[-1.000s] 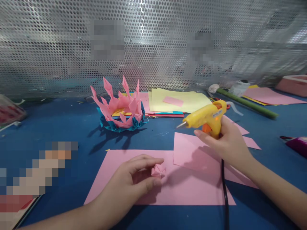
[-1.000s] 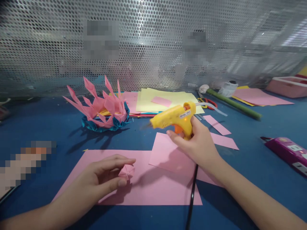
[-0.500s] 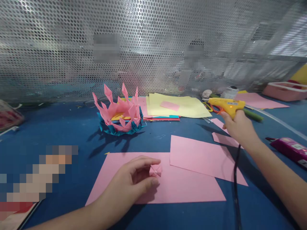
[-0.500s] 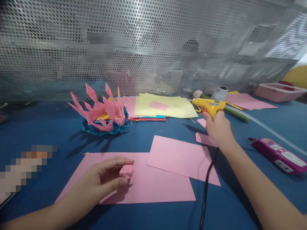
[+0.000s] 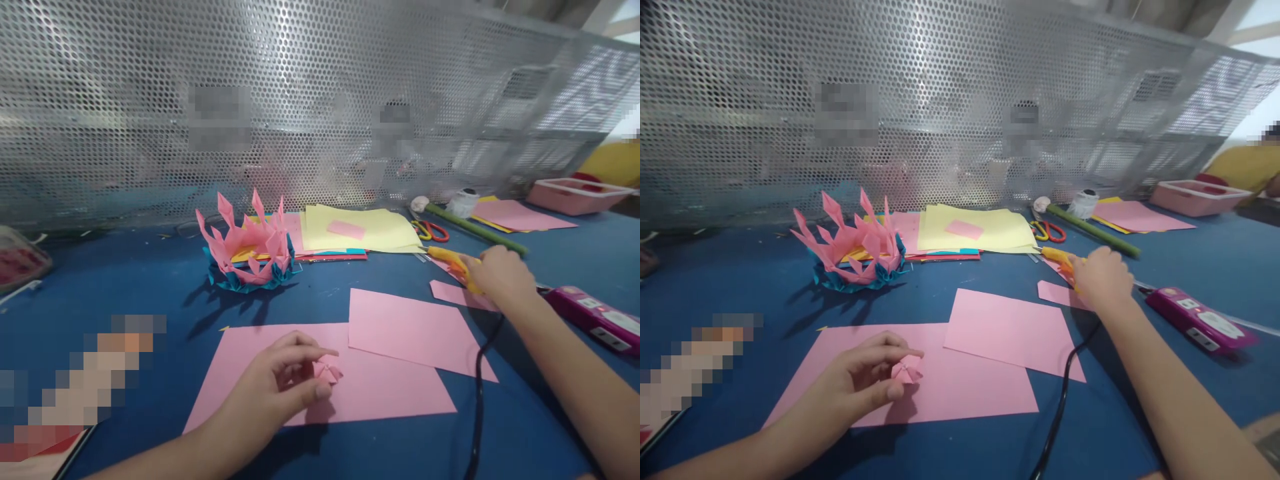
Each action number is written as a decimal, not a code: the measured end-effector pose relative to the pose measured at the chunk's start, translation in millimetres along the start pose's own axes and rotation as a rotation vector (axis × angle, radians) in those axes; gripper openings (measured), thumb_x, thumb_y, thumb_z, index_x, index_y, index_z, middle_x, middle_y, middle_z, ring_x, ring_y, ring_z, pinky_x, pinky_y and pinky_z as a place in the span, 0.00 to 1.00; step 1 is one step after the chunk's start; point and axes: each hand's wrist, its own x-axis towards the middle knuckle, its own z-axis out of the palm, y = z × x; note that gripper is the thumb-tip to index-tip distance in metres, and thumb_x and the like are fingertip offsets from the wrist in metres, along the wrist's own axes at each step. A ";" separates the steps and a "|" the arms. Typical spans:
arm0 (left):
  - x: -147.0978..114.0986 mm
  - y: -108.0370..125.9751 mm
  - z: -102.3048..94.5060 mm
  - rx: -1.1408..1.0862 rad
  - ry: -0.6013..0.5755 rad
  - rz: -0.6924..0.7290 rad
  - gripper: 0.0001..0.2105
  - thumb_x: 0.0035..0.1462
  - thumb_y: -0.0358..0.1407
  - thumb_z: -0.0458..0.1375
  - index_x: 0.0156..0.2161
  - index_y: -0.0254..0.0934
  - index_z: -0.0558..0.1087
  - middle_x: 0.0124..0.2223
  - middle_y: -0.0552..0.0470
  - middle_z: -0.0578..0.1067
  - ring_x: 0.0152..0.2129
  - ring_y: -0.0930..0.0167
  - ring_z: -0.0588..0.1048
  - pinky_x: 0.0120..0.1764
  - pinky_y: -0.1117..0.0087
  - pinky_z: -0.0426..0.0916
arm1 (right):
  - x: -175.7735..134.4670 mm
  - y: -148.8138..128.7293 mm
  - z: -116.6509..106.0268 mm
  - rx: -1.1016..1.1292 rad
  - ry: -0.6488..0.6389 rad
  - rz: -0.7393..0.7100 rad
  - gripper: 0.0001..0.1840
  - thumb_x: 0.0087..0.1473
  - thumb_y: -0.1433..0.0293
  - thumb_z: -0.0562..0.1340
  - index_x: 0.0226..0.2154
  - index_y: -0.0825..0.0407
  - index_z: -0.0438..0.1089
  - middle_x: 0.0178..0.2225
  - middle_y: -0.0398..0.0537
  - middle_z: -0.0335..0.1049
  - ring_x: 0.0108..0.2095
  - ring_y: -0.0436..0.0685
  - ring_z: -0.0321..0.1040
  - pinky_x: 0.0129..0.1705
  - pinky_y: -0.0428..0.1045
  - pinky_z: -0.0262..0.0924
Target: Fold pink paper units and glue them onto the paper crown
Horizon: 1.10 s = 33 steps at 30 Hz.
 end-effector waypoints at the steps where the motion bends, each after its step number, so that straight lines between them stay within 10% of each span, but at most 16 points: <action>1: 0.0 0.0 -0.1 -0.003 0.008 -0.002 0.07 0.49 0.37 0.68 0.35 0.40 0.83 0.36 0.51 0.69 0.33 0.68 0.70 0.37 0.69 0.67 | 2.8 -11.5 -2.0 0.041 0.010 0.033 0.15 0.63 0.65 0.61 0.52 0.52 0.68 0.52 0.53 0.68 0.47 0.59 0.70 0.47 0.57 0.69; 4: 0.5 0.5 -0.7 -0.029 0.051 -0.018 0.11 0.46 0.37 0.69 0.38 0.40 0.84 0.36 0.51 0.71 0.32 0.68 0.71 0.37 0.67 0.68 | 2.7 -63.8 -3.7 0.219 -0.023 0.036 0.13 0.63 0.64 0.61 0.47 0.55 0.69 0.47 0.50 0.71 0.43 0.57 0.71 0.44 0.57 0.69; 12: 2.9 0.1 -4.3 -0.093 0.201 -0.098 0.17 0.45 0.36 0.69 0.43 0.43 0.81 0.39 0.53 0.82 0.40 0.64 0.76 0.42 0.68 0.69 | -49.0 -202.3 -10.7 0.896 -0.598 -0.109 0.04 0.57 0.69 0.64 0.31 0.49 0.76 0.28 0.41 0.74 0.29 0.49 0.70 0.32 0.44 0.64; 20: 3.5 1.1 -4.8 -0.108 0.239 -0.109 0.14 0.44 0.37 0.70 0.40 0.41 0.82 0.37 0.53 0.84 0.39 0.63 0.77 0.41 0.69 0.69 | -63.5 -209.8 6.4 1.188 -0.792 0.266 0.06 0.53 0.67 0.66 0.34 0.53 0.73 0.30 0.45 0.76 0.32 0.53 0.72 0.35 0.47 0.66; 33: 2.9 2.2 -3.3 -0.144 0.156 -0.134 0.20 0.43 0.42 0.74 0.44 0.48 0.82 0.34 0.55 0.83 0.36 0.67 0.78 0.38 0.72 0.69 | -65.8 -211.6 6.8 1.434 -0.942 0.447 0.05 0.53 0.69 0.66 0.33 0.53 0.75 0.30 0.43 0.76 0.31 0.50 0.71 0.37 0.46 0.64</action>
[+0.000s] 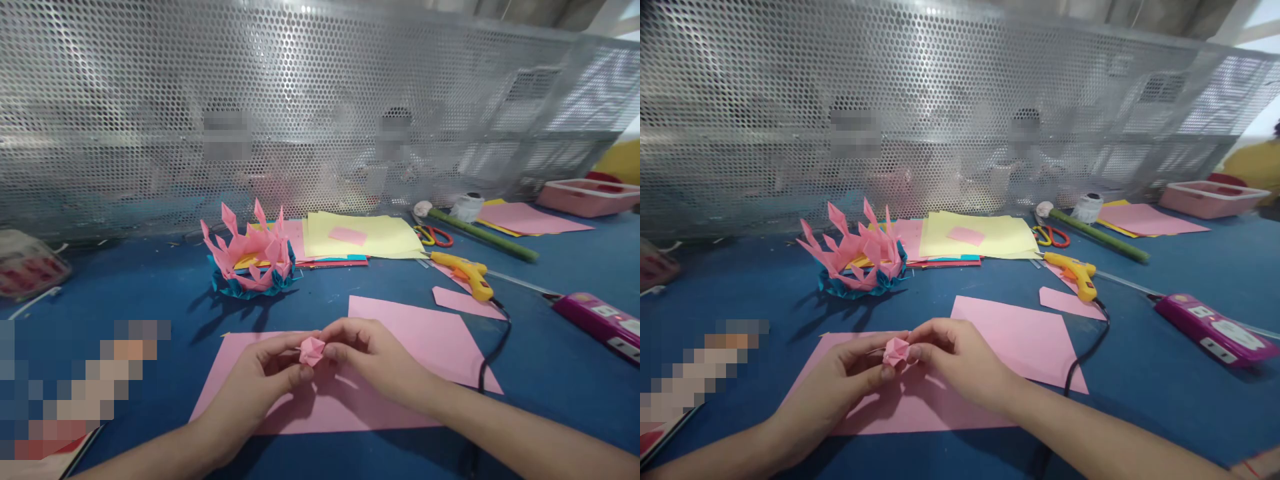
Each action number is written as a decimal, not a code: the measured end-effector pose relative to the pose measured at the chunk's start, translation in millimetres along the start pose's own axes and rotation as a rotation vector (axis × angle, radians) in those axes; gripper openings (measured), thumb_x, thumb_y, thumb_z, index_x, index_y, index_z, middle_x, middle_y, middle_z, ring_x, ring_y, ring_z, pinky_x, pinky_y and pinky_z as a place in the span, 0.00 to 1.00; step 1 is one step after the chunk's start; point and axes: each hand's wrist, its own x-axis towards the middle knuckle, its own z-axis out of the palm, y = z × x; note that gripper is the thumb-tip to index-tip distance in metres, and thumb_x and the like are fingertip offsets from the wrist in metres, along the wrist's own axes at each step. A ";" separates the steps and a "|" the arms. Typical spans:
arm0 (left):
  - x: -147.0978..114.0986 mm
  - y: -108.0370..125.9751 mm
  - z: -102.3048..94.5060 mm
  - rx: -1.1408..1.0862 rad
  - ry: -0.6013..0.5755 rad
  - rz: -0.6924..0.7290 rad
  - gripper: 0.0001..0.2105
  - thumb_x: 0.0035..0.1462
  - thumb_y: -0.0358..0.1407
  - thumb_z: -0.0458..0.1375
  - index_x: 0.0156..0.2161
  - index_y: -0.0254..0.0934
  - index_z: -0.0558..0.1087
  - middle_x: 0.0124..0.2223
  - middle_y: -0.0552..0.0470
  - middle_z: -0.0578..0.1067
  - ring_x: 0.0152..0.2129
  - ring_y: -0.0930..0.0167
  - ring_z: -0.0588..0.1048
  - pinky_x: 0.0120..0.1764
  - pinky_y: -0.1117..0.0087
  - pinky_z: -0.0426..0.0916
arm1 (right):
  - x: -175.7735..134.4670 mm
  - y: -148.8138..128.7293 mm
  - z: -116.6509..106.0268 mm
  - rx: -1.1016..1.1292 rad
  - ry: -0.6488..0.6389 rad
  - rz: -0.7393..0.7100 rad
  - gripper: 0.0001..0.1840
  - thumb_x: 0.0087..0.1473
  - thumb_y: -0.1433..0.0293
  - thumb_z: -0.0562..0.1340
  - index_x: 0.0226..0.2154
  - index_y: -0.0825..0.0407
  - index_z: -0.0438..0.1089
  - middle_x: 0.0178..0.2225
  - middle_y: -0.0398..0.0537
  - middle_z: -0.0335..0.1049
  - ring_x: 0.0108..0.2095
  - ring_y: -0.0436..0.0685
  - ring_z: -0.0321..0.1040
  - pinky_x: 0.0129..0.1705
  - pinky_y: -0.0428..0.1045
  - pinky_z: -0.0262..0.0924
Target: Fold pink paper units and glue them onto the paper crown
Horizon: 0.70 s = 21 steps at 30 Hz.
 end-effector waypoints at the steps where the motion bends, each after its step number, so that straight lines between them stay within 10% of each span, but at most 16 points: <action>1: -0.4 0.7 0.4 0.002 -0.007 -0.001 0.20 0.42 0.43 0.74 0.44 0.48 0.82 0.34 0.55 0.83 0.36 0.66 0.78 0.38 0.72 0.69 | -0.3 -0.1 0.5 0.004 -0.006 0.003 0.05 0.53 0.69 0.66 0.33 0.53 0.75 0.30 0.42 0.75 0.31 0.50 0.70 0.37 0.46 0.64; 21: -1.8 2.2 1.1 0.054 -0.051 0.114 0.16 0.48 0.41 0.71 0.44 0.54 0.81 0.43 0.54 0.83 0.41 0.64 0.78 0.43 0.71 0.71 | -2.3 0.3 -0.1 0.131 -0.123 0.010 0.16 0.51 0.61 0.70 0.34 0.53 0.69 0.31 0.42 0.71 0.31 0.50 0.69 0.36 0.47 0.62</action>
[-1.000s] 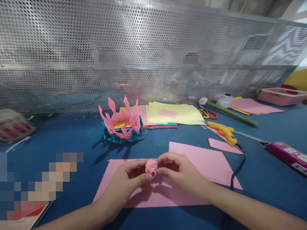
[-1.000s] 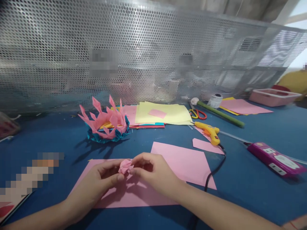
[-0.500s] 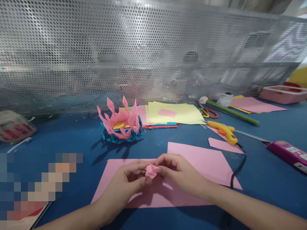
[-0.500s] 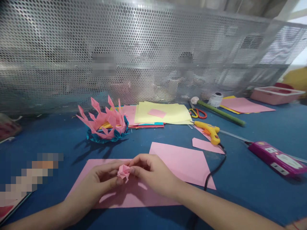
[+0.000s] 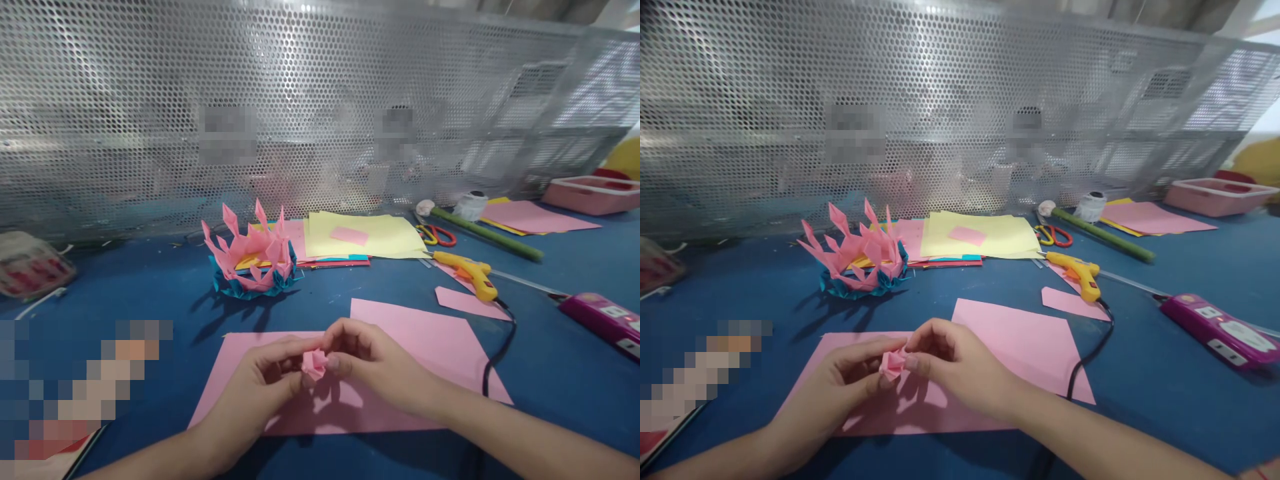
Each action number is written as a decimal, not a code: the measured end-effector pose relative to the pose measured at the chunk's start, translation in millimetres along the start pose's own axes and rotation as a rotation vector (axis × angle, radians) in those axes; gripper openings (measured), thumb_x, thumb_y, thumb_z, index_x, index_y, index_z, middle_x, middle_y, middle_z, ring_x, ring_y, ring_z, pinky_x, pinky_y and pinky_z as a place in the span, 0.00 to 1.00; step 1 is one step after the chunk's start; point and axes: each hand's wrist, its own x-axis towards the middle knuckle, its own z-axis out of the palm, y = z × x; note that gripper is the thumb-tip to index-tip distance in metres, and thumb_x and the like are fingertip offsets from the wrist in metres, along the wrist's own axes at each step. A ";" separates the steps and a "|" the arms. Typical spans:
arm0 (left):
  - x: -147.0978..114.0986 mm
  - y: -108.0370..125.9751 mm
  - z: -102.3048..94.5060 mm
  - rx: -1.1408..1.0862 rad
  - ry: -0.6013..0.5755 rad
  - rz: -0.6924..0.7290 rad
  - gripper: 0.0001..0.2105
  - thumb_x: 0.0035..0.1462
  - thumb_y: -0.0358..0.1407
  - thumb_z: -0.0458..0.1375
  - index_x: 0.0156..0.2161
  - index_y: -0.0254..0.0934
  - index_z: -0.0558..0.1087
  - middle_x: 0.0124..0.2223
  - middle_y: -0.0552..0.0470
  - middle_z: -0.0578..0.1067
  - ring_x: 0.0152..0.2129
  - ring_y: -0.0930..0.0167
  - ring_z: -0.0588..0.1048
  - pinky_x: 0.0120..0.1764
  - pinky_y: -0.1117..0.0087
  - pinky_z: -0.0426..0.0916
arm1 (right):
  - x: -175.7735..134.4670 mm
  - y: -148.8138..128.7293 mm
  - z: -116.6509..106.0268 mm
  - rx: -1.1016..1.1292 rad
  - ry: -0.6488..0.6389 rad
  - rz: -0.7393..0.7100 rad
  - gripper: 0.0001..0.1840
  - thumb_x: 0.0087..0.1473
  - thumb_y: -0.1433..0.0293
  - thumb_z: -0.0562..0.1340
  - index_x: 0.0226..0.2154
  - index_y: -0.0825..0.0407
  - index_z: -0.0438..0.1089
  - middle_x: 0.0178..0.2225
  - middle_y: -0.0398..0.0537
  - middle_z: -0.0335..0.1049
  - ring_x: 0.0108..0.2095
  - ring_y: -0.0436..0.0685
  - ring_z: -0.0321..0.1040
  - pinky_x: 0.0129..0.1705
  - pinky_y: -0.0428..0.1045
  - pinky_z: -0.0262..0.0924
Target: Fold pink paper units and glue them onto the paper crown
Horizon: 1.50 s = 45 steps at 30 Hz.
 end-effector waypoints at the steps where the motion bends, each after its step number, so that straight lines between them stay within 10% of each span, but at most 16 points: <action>1: -0.2 0.7 0.4 0.001 -0.002 0.001 0.15 0.48 0.40 0.71 0.44 0.53 0.82 0.42 0.53 0.83 0.40 0.64 0.78 0.42 0.71 0.71 | -0.8 -0.9 0.6 0.001 0.008 -0.003 0.15 0.51 0.61 0.70 0.33 0.54 0.69 0.30 0.42 0.70 0.31 0.49 0.68 0.36 0.46 0.61; 22: 0.2 -6.1 -3.9 -0.010 -0.018 -0.034 0.12 0.45 0.42 0.73 0.39 0.54 0.83 0.33 0.55 0.81 0.37 0.67 0.77 0.39 0.74 0.71 | -5.5 -1.4 1.5 0.003 0.017 0.042 0.14 0.52 0.61 0.68 0.31 0.54 0.70 0.27 0.40 0.67 0.27 0.47 0.61 0.30 0.44 0.56; 30: -7.5 -9.7 8.3 0.033 0.318 0.143 0.23 0.55 0.38 0.66 0.55 0.54 0.69 0.41 0.57 0.72 0.27 0.73 0.74 0.28 0.74 0.74 | -1.2 -3.3 -4.8 -0.023 0.158 -0.054 0.21 0.53 0.51 0.65 0.32 0.52 0.67 0.24 0.36 0.60 0.21 0.46 0.54 0.23 0.44 0.51; 36: -20.1 9.9 -6.3 0.591 0.308 0.506 0.10 0.63 0.32 0.56 0.45 0.52 0.70 0.42 0.55 0.71 0.42 0.69 0.73 0.48 0.72 0.70 | 5.8 -6.3 -17.7 -0.046 0.375 -0.219 0.20 0.57 0.50 0.61 0.32 0.50 0.63 0.24 0.36 0.56 0.24 0.49 0.53 0.27 0.46 0.51; 42: 14.5 54.2 -27.1 0.792 0.500 0.665 0.35 0.50 0.35 0.66 0.61 0.49 0.56 0.64 0.51 0.58 0.65 0.56 0.54 0.67 0.58 0.48 | 6.8 -8.3 -23.0 -0.087 0.438 -0.274 0.20 0.58 0.50 0.61 0.32 0.50 0.63 0.23 0.36 0.55 0.24 0.50 0.52 0.30 0.48 0.52; 45: 38.0 72.9 -33.5 0.720 0.468 0.500 0.43 0.52 0.39 0.64 0.65 0.47 0.43 0.69 0.42 0.51 0.65 0.53 0.56 0.64 0.54 0.57 | 6.7 -8.9 -23.8 -0.103 0.433 -0.287 0.20 0.57 0.50 0.61 0.31 0.50 0.64 0.23 0.36 0.55 0.24 0.50 0.53 0.29 0.48 0.52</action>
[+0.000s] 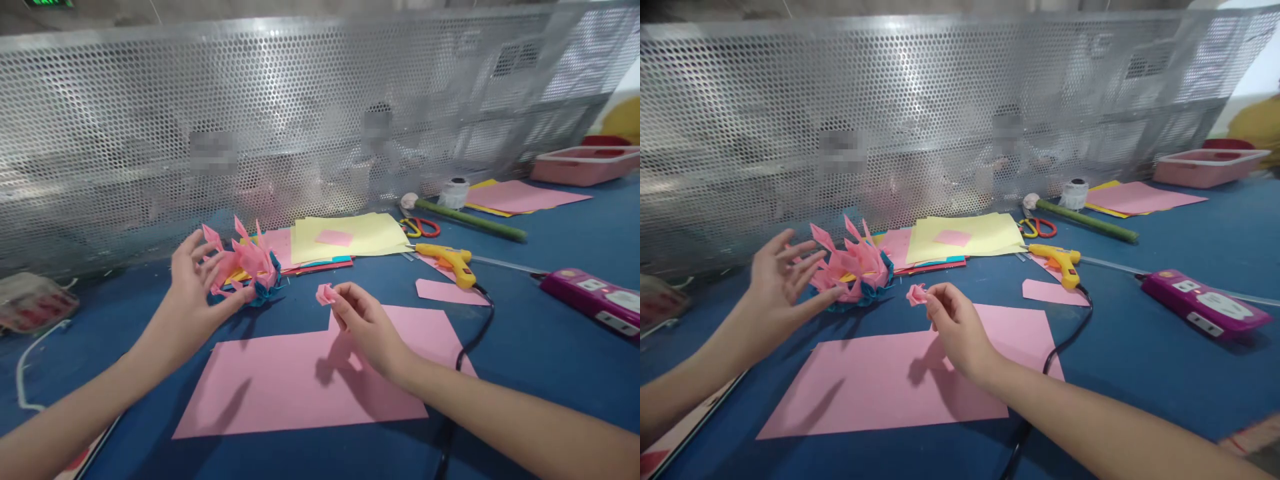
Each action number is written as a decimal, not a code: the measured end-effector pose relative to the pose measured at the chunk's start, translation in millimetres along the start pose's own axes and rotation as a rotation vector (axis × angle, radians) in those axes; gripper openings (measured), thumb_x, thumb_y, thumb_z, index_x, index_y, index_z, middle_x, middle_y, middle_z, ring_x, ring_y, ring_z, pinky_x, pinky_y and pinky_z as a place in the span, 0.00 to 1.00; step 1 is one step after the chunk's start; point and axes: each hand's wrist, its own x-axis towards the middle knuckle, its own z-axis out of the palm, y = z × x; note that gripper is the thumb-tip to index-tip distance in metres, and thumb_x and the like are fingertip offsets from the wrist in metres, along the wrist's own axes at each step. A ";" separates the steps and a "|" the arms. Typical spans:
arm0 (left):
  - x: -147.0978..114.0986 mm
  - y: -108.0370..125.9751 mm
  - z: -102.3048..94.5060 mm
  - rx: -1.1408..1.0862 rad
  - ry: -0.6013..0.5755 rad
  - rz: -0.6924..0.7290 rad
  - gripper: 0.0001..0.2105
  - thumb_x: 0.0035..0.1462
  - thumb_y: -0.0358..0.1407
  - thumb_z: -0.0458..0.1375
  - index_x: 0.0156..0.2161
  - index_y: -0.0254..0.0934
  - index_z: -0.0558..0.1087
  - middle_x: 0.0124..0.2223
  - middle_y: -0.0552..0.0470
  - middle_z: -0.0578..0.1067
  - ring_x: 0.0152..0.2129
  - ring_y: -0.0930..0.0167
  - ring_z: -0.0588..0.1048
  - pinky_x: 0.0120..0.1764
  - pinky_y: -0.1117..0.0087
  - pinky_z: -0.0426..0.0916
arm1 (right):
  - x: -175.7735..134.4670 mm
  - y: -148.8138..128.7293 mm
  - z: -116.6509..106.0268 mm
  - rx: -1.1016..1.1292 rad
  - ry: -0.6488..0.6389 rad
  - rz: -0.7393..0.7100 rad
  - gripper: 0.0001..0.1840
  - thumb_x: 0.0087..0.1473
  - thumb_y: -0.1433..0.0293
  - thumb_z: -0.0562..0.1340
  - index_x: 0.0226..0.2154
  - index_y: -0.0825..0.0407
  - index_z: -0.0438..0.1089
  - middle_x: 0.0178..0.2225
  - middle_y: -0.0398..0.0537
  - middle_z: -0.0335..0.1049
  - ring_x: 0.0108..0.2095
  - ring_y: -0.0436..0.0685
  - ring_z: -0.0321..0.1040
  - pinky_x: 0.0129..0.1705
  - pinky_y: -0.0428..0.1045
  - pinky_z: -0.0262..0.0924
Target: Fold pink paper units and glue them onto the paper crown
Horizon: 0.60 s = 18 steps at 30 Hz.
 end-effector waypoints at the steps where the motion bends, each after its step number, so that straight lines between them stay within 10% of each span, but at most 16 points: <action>1: 8.2 0.0 0.8 -0.014 -0.031 -0.062 0.42 0.53 0.40 0.63 0.66 0.47 0.41 0.68 0.38 0.53 0.64 0.53 0.58 0.62 0.52 0.60 | 0.2 -0.3 -0.4 -0.003 -0.001 -0.004 0.20 0.57 0.50 0.61 0.31 0.50 0.64 0.22 0.36 0.55 0.24 0.50 0.53 0.29 0.48 0.52; 9: 38.9 -2.5 15.5 0.116 -0.329 -0.220 0.16 0.62 0.37 0.60 0.54 0.37 0.70 0.56 0.44 0.72 0.47 0.60 0.75 0.47 0.53 0.73 | 1.2 -4.6 -3.5 -0.029 0.012 -0.023 0.20 0.56 0.50 0.61 0.31 0.50 0.65 0.22 0.36 0.56 0.23 0.50 0.53 0.28 0.48 0.52; 18: 46.4 -12.8 26.6 0.252 -0.323 -0.194 0.16 0.63 0.38 0.59 0.54 0.36 0.69 0.53 0.45 0.73 0.44 0.62 0.76 0.44 0.55 0.74 | 2.9 1.9 -4.3 -0.020 0.000 -0.032 0.17 0.57 0.53 0.62 0.31 0.50 0.65 0.22 0.36 0.57 0.22 0.49 0.53 0.27 0.47 0.51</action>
